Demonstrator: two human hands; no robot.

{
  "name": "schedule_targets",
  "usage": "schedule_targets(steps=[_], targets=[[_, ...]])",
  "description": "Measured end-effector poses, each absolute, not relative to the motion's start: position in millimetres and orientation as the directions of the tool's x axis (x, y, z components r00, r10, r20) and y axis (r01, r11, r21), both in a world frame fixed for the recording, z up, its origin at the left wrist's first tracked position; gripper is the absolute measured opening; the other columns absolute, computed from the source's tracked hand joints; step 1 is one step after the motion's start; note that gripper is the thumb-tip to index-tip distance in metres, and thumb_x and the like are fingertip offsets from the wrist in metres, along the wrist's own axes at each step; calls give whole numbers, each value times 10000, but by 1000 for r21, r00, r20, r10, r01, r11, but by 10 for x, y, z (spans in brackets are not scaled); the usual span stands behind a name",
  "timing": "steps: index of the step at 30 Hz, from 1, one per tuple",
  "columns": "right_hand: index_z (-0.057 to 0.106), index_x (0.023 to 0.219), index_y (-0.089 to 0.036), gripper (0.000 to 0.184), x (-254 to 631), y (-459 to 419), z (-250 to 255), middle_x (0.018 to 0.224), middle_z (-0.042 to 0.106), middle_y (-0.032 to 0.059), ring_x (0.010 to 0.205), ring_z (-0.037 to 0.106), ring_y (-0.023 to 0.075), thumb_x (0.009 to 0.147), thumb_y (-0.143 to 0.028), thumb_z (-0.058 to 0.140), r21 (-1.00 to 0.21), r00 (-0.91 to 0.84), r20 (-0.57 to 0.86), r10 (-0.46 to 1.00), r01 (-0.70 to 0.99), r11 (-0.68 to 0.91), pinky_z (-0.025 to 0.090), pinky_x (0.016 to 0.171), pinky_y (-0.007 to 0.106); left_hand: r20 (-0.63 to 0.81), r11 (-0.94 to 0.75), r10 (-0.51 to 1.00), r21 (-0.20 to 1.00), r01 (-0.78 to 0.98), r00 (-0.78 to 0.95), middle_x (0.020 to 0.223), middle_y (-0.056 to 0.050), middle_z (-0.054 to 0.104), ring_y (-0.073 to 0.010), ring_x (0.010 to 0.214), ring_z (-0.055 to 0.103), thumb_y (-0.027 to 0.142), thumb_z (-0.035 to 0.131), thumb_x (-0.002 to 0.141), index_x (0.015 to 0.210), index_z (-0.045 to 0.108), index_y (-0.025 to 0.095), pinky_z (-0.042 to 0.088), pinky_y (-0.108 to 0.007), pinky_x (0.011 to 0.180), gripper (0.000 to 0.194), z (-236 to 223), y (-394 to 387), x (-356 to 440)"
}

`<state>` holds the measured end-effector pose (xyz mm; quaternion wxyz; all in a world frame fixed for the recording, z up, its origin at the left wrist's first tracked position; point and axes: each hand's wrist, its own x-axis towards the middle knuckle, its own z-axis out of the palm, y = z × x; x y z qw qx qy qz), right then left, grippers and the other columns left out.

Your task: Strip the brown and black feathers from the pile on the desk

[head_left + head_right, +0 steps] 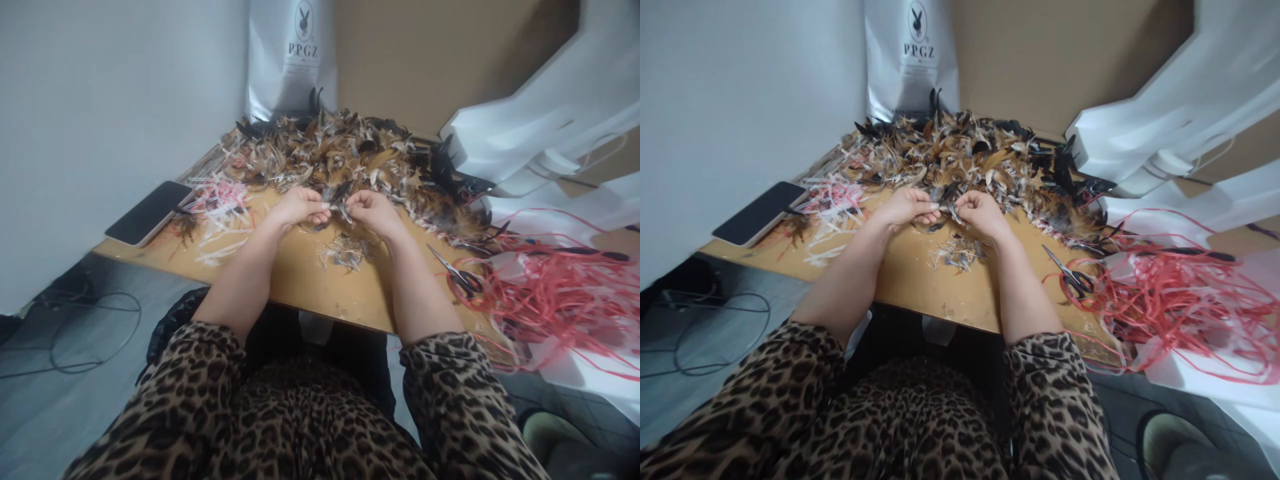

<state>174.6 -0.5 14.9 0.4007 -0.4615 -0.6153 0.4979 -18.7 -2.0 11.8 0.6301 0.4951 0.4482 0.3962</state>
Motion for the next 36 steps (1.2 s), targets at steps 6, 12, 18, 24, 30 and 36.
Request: schedule_targets(steps=[6,12,18,24,30,36], targets=[[610,796,-146,270,1725,51,107,566,625,-27,489,567,71,569,-140,757,-983,-168,-51,984,-167,-79,438,434,157,-152,197,974,936,-291,170,640,-63,678,-62,538,622,87,647,786,693,622,61,491,-150,562,100,101,22,-167],[613,881,-153,290,1686,37,119,603,614,-43,502,555,49,608,-78,676,-892,-281,-151,948,-374,-253,482,461,141,-162,180,984,865,-469,78,643,-36,665,-36,549,608,68,614,805,695,601,77,489,-121,588,111,107,47,-147],[617,787,-134,212,1678,53,84,541,580,-29,487,524,59,587,-64,633,-899,-272,-139,952,-368,-237,456,445,153,-110,118,993,907,-404,41,725,-48,692,-48,574,628,109,649,784,709,612,84,485,-132,560,88,95,44,-159],[653,733,-121,171,1697,53,91,507,585,-5,467,499,73,565,-91,646,-964,-201,-70,977,-238,-118,376,409,161,-49,76,994,949,-305,93,809,-65,714,-75,642,666,167,711,739,747,633,89,494,-141,566,111,116,24,-200],[648,676,-137,123,1706,52,84,504,576,-12,451,463,68,555,-128,667,-989,-220,-24,975,-137,-56,341,401,176,-94,125,977,979,-159,192,710,-74,705,-75,600,656,126,723,720,717,650,68,503,-148,585,93,136,-26,-159],[647,760,-143,202,1683,19,113,529,575,-19,476,471,69,571,-150,718,-974,-241,-78,967,-191,-126,350,420,179,-110,160,973,956,-247,205,703,-77,703,-69,593,647,104,705,732,716,655,63,525,-171,646,66,100,-14,-137]])
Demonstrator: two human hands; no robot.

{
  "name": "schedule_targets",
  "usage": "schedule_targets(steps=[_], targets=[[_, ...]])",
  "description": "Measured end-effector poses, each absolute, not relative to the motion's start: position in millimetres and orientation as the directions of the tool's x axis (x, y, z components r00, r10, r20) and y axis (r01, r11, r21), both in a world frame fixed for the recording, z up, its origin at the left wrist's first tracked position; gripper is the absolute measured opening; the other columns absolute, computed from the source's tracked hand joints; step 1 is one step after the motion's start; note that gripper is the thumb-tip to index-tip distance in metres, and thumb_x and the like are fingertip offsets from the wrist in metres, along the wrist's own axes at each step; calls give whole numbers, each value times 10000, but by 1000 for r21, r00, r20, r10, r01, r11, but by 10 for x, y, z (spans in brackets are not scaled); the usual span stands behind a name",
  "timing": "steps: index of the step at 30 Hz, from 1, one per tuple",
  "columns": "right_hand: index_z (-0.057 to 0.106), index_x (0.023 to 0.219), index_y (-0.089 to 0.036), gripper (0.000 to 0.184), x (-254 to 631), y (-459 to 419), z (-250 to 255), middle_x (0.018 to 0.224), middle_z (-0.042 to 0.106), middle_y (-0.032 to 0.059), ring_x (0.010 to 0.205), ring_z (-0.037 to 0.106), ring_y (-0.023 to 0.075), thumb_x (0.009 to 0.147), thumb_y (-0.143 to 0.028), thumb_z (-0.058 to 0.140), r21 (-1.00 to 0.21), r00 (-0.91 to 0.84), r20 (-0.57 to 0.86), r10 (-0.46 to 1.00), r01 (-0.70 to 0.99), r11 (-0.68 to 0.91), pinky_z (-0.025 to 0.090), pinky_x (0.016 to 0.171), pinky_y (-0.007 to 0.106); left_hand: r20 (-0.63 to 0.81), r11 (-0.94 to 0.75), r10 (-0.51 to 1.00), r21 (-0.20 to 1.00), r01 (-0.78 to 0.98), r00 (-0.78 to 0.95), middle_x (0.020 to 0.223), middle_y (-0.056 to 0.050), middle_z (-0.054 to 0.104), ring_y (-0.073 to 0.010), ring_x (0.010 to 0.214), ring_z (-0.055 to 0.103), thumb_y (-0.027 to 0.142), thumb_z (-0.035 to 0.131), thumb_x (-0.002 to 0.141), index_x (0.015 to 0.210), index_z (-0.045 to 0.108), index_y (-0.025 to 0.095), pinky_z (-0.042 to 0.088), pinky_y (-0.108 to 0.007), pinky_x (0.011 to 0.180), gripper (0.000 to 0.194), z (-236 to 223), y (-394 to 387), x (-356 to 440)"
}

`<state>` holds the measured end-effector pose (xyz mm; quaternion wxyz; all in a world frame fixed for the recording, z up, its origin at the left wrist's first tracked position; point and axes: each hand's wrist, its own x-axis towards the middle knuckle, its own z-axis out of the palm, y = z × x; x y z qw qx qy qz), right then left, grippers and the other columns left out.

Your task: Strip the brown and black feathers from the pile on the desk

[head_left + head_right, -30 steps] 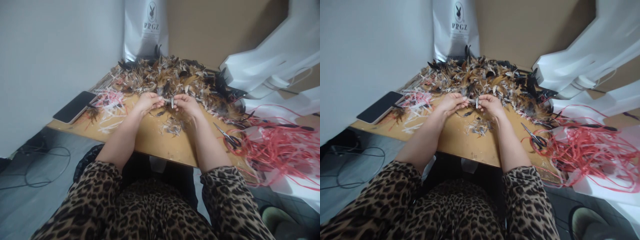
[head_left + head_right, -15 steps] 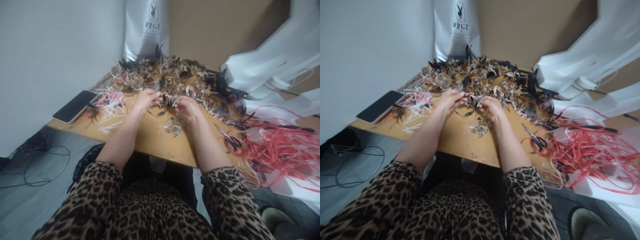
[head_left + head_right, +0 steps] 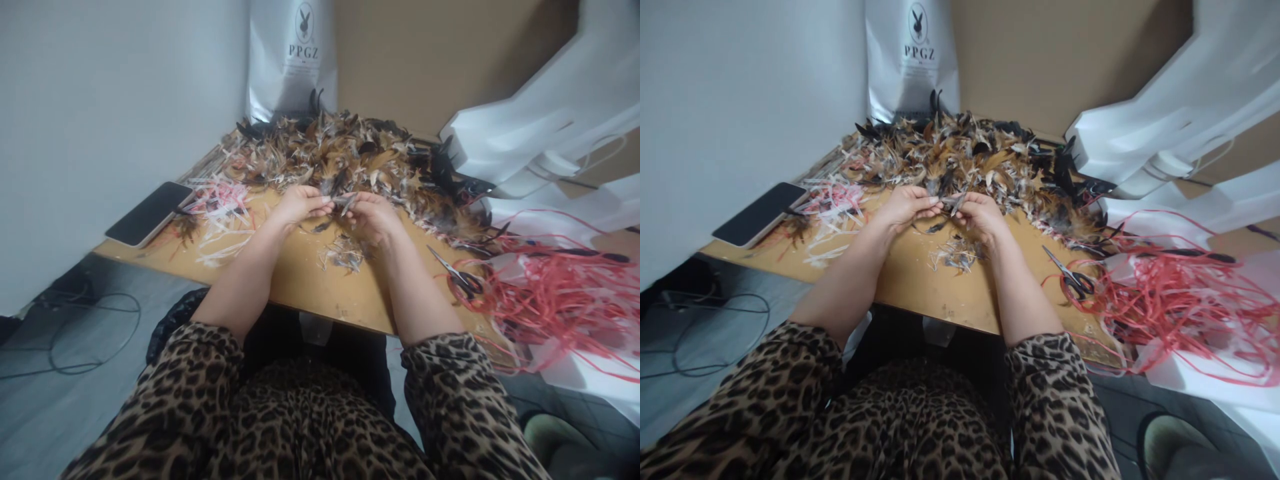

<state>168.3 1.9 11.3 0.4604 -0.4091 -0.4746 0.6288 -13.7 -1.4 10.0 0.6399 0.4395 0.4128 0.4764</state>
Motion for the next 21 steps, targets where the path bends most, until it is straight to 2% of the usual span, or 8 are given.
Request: schedule_targets(steps=[5,9,16,21], targets=[[628,897,-167,324,1693,-4,156,634,613,-32,531,508,62,592,-179,738,-911,-358,-104,928,-339,-233,378,439,165,-102,161,980,915,-369,173,698,-63,695,-61,634,649,90,654,776,715,646,67,526,-167,707,66,101,-13,-123],[632,904,-172,366,1635,-29,156,666,627,-37,541,518,55,601,-308,787,-882,-399,-119,909,-378,-282,387,439,156,-89,145,985,896,-419,151,718,-54,697,-47,648,643,78,596,814,718,648,71,526,-163,745,109,84,-9,-91],[623,740,-152,345,1507,-39,107,604,613,-37,459,421,22,518,-297,843,-937,-207,-109,972,-305,-170,322,402,146,-98,194,965,891,-410,245,719,-60,697,-62,628,650,101,676,763,760,660,67,524,-154,667,38,29,-4,-74],[616,662,-151,307,1599,-30,156,494,530,-51,419,402,40,517,-312,832,-971,-172,-46,984,-222,-84,298,377,175,-153,239,960,886,-398,234,741,-73,704,-63,610,653,111,671,774,768,660,64,511,-140,604,49,55,0,-112]])
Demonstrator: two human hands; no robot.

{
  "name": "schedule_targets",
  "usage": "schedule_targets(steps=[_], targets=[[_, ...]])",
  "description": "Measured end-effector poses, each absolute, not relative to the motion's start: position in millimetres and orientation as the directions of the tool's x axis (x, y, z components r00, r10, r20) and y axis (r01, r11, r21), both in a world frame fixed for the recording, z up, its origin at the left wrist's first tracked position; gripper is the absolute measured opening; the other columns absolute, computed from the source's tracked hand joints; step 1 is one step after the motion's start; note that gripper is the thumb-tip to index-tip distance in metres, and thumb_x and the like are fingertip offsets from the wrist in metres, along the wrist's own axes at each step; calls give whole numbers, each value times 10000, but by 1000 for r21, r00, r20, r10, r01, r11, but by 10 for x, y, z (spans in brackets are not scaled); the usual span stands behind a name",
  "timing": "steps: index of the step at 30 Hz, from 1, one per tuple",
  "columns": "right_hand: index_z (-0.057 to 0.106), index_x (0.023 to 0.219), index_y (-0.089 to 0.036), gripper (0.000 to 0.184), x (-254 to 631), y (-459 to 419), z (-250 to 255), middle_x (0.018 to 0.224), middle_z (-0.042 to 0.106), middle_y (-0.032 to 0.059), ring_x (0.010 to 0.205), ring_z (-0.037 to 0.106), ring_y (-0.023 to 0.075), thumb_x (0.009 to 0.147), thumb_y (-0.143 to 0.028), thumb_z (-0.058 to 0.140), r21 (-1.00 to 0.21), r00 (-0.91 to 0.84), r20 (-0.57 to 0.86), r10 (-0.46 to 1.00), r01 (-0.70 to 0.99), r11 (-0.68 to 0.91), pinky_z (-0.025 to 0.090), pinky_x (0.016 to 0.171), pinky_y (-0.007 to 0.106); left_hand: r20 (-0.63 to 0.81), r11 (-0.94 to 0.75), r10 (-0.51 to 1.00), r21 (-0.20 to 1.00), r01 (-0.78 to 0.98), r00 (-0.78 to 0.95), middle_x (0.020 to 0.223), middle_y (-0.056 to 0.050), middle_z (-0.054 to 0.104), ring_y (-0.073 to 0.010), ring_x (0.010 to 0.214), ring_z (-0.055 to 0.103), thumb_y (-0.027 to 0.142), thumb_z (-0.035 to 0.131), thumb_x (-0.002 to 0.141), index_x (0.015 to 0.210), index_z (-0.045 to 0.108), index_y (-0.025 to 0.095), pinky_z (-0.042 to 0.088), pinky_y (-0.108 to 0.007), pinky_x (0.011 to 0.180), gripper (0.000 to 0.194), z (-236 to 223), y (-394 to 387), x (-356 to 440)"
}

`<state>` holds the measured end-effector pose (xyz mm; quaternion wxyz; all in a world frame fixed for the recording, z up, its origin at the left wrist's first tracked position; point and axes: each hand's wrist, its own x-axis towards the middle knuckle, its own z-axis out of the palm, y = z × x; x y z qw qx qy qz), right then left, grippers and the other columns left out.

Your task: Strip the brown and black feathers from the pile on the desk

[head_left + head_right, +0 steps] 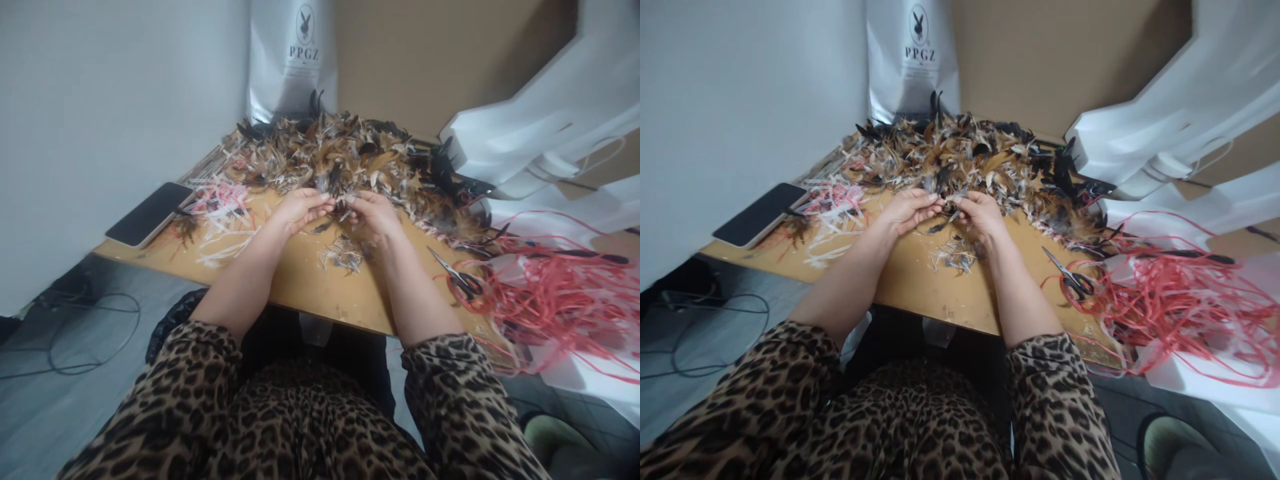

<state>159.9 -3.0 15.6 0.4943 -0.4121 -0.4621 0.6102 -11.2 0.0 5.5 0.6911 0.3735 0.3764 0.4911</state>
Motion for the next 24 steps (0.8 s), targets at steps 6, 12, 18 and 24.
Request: schedule_targets(steps=[6,12,18,24], targets=[[620,626,-156,245,1661,-29,154,458,524,-41,409,410,50,584,-330,787,-999,-162,36,986,-36,31,299,393,186,-196,299,933,889,-346,302,752,-98,710,-78,597,660,103,683,761,757,661,49,520,-154,587,58,65,-31,-96],[610,623,-157,217,1636,-54,163,455,528,-40,403,404,51,604,-309,764,-998,-141,46,989,40,52,299,400,191,-210,326,915,888,-324,345,700,-90,699,-78,559,650,94,683,758,739,663,50,515,-150,560,51,52,-34,-84],[583,580,-161,223,1616,-64,177,443,520,-40,407,404,52,610,-302,753,-998,-175,38,984,42,46,294,399,189,-194,312,911,901,-301,364,685,-91,697,-77,554,647,87,702,734,728,667,46,513,-147,565,54,42,-44,-80],[577,621,-160,304,1611,-58,182,477,520,-46,418,423,49,551,-333,818,-996,-179,13,984,-92,-4,322,398,184,-201,306,908,917,-255,368,660,-79,687,-70,532,628,109,716,725,714,664,57,501,-152,543,75,34,-45,-81]])
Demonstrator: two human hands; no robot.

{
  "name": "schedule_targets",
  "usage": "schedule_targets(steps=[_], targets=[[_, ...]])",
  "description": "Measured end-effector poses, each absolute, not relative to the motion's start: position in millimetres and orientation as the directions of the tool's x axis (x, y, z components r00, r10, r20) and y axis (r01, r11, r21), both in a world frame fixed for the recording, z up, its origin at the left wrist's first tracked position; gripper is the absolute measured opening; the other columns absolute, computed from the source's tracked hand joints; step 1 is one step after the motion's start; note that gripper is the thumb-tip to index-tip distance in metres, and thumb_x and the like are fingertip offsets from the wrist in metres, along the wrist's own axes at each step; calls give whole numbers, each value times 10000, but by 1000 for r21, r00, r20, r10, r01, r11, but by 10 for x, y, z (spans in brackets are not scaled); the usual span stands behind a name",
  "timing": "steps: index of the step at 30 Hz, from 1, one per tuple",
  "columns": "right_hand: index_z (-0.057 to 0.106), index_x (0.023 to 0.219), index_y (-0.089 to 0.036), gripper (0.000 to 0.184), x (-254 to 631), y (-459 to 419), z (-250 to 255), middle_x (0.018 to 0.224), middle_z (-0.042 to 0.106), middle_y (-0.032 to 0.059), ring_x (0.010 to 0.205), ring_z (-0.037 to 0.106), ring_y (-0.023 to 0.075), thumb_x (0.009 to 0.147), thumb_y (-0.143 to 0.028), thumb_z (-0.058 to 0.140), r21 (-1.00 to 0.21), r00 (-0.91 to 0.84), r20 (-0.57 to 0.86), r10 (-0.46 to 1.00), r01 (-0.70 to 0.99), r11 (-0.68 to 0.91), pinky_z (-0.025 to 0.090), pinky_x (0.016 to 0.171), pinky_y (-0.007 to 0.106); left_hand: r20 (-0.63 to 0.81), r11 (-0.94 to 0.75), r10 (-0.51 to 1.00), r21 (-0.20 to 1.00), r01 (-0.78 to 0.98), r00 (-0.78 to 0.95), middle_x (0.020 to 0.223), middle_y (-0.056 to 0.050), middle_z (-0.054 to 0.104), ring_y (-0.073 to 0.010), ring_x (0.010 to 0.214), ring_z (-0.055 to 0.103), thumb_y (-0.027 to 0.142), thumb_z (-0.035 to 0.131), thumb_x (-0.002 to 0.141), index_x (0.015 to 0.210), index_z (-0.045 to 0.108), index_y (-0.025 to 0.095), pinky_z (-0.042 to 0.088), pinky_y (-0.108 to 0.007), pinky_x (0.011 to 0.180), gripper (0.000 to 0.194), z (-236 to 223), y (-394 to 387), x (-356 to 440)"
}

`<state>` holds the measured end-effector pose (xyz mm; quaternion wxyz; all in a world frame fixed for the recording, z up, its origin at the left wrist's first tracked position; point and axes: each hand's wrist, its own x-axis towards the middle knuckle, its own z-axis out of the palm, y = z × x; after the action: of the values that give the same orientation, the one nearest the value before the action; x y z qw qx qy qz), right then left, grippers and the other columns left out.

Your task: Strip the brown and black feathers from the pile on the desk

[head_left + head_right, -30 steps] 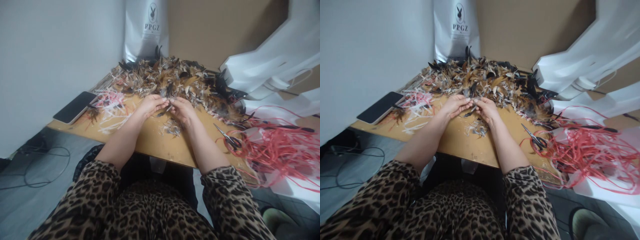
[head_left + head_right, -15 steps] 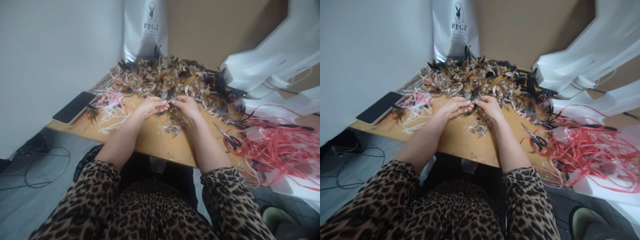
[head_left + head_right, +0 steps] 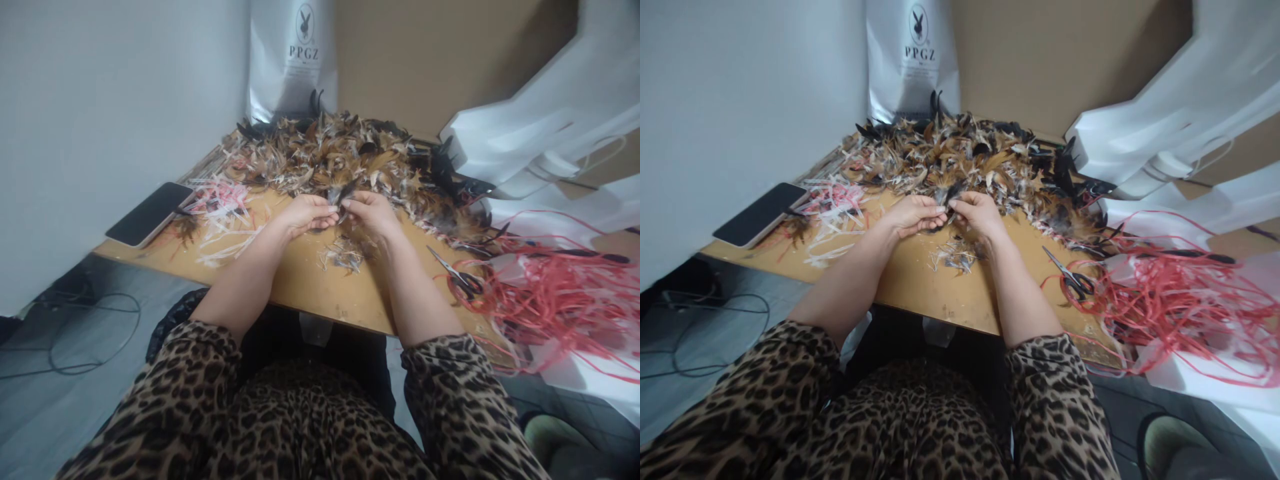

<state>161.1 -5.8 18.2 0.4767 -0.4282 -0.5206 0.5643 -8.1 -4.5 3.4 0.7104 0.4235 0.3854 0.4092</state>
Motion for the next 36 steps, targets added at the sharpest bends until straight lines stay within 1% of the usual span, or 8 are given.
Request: schedule_targets(steps=[4,9,15,18,21,25,27,36], targets=[[596,691,-170,356,1671,-6,191,538,544,-54,440,450,40,515,-343,853,-972,-135,35,990,-236,3,365,420,175,-192,318,898,905,-284,396,795,-106,722,-76,607,656,117,693,753,773,680,62,510,-156,579,60,-30,-7,-91],[607,671,-164,343,1692,32,171,537,566,-47,439,455,36,513,-342,854,-964,-98,52,994,-266,25,369,416,165,-194,360,862,884,-298,468,905,-136,726,-94,677,683,111,696,751,812,691,59,518,-156,597,81,-62,-20,-62],[606,694,-165,381,1624,17,169,513,554,-61,432,476,40,473,-335,864,-946,-74,-10,997,-323,-34,377,403,159,-204,376,869,864,-334,451,755,-94,713,-74,619,662,64,656,770,772,690,47,515,-146,611,37,-32,-50,-4],[614,783,-182,422,1633,23,185,585,579,-60,488,532,51,516,-417,841,-918,-25,-39,999,-393,-46,404,426,162,-223,392,883,833,-389,413,721,-84,702,-58,603,648,53,641,781,746,674,47,501,-132,603,48,-21,-36,9],[612,793,-188,426,1647,37,159,626,598,-53,489,524,45,552,-475,815,-913,-4,-77,997,-402,-72,375,410,160,-224,392,896,804,-448,383,713,-77,697,-49,599,641,38,596,810,739,663,49,494,-122,596,98,-13,-17,10],[623,719,-170,371,1617,30,92,596,612,-42,477,503,41,536,-407,842,-927,-63,-74,995,-362,-92,355,417,160,-193,368,913,768,-525,359,716,-65,698,-40,583,632,5,536,831,721,654,52,493,-112,582,168,6,-2,7],[656,747,-165,349,1592,8,85,596,632,-33,493,516,44,535,-364,848,-935,-97,-60,993,-344,-90,372,444,161,-191,377,910,750,-544,368,699,-58,693,-36,563,626,-3,521,836,725,655,52,489,-104,562,182,21,-2,9],[695,758,-167,306,1591,-16,105,661,692,-10,582,603,73,527,-288,856,-916,-250,-16,968,-385,-114,447,561,190,-294,538,834,625,-566,468,646,-35,649,-28,525,610,1,424,884,741,640,65,470,-73,490,266,84,-37,31]])
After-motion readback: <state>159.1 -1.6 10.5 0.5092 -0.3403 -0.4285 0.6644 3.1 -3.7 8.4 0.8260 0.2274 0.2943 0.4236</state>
